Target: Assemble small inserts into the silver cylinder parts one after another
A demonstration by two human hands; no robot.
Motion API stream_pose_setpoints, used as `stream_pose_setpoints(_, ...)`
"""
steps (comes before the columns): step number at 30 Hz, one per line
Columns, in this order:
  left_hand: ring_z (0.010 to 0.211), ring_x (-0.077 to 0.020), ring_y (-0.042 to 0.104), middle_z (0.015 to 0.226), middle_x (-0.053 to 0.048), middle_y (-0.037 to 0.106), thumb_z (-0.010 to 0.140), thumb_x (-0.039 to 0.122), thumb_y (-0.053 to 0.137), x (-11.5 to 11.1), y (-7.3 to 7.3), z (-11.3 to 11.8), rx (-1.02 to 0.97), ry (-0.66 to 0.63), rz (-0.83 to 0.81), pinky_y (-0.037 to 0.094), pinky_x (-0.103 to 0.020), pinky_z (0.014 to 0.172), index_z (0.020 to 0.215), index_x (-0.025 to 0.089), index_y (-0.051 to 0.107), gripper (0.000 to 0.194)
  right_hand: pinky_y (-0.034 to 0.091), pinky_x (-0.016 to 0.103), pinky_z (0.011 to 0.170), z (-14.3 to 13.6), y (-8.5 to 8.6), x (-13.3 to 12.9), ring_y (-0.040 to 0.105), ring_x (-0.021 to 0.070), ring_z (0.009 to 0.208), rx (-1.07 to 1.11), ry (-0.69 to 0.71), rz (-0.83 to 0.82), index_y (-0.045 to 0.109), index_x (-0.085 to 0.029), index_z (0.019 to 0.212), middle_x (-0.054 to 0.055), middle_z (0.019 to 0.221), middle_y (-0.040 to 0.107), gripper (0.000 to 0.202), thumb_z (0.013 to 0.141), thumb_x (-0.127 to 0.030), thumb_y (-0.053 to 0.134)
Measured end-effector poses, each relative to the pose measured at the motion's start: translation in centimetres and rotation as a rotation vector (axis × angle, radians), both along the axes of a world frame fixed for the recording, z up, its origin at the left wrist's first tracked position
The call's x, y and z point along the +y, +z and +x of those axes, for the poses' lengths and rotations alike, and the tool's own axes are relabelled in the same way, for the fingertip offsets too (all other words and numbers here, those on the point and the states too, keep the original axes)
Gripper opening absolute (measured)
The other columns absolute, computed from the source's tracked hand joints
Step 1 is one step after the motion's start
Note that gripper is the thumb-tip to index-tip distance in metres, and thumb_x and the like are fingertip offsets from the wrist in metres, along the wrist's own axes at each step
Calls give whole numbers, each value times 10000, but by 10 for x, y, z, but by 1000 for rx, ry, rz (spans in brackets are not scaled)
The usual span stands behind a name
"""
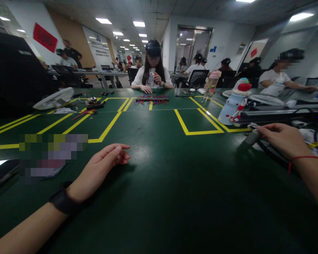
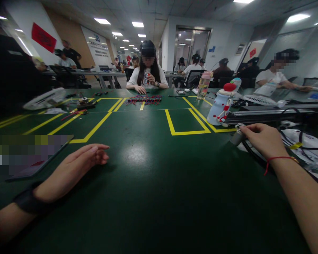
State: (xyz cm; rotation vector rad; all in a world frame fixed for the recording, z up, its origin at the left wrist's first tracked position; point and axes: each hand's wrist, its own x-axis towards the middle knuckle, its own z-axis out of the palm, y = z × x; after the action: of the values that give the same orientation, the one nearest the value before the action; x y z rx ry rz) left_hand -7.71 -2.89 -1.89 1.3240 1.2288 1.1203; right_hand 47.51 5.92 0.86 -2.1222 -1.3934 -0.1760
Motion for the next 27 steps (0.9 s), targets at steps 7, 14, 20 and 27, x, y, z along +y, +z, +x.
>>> stream_pose_setpoints(7, 856, -180, 590, 890, -45, 640, 887, 385, 496, 0, 0, 1, -11, 7, -1, 463, -297, 797, 1080, 206, 620, 291, 398, 320, 758, -22, 19, -14, 586, 205, 838, 147, 5, -129, 696, -204, 993, 62, 928, 668, 369, 692, -405, 622)
stream_pose_setpoints(14, 843, -195, 601, 871, -49, 652, 865, 400, 518, 0, 2, 3, 28, 36, 12, 471, -318, 790, 1057, 204, 638, 300, 413, 312, 673, -15, 4, -6, 576, 215, 799, -90, 33, -134, 610, -148, 928, 105, 917, 645, 545, 521, -484, 745)
stream_pose_setpoints(20, 821, -194, 599, 850, -38, 657, 847, 406, 538, -3, 10, 9, 223, 21, 55, 456, -308, 779, 1006, 212, 651, 275, 468, 275, 758, -83, -6, -20, 607, 165, 825, -34, 395, 276, 550, -152, 1111, 99, 1008, 627, 479, 709, -393, 650)
stream_pose_setpoints(27, 837, -190, 589, 955, -29, 649, 813, 384, 587, -1, 24, 32, 313, -7, 146, 454, -295, 742, 1092, 249, 616, 311, 494, 326, 809, -206, -12, -63, 586, 155, 897, 214, 972, 112, 532, -209, 1107, 61, 1063, 590, 371, 769, -336, 617)
